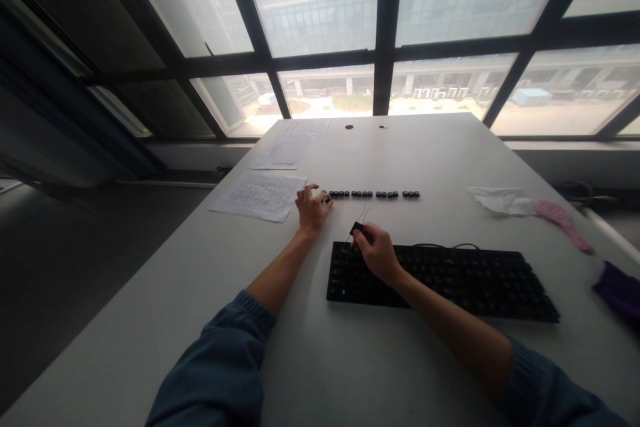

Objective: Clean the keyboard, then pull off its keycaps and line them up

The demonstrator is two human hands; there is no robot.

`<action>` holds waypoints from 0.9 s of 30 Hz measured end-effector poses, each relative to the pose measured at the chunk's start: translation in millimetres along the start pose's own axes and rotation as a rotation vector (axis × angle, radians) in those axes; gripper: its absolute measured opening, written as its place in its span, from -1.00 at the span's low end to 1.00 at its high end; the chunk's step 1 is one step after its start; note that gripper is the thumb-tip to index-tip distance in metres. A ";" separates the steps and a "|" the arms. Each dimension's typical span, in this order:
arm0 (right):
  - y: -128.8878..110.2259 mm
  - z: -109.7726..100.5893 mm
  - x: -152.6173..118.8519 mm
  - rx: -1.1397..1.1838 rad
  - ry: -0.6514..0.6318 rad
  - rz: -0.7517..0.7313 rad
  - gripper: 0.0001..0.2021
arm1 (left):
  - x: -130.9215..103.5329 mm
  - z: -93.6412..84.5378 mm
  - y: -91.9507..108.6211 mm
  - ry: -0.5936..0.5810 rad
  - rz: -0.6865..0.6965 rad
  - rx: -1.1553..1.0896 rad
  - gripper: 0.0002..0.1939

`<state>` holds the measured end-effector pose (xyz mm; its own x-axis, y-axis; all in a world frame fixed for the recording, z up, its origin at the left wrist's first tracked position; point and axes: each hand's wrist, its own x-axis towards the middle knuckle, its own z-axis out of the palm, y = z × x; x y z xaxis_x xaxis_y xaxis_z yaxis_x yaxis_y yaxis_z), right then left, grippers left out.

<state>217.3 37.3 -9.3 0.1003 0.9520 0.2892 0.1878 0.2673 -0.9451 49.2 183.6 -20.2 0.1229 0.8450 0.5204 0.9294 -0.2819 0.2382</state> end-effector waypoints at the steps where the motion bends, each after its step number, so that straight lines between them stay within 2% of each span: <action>1: 0.6 0.1 0.1 -0.003 0.000 0.001 -0.79 | -0.2 -0.5 0.3 0.000 0.003 0.004 -0.85; 18: -4.5 -1.6 0.2 -0.015 -0.008 -0.006 -0.76 | 4.5 6.5 -9.8 0.006 -0.125 -0.036 -0.86; 27: -6.5 -2.3 -0.4 -0.021 -0.014 -0.008 -0.74 | 6.0 10.2 -13.3 0.003 -0.140 -0.067 -0.85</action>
<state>218.3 34.9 -2.9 0.0848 0.9520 0.2940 0.2089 0.2715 -0.9395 41.2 197.1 -28.6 -0.0073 0.8768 0.4809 0.9122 -0.1912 0.3624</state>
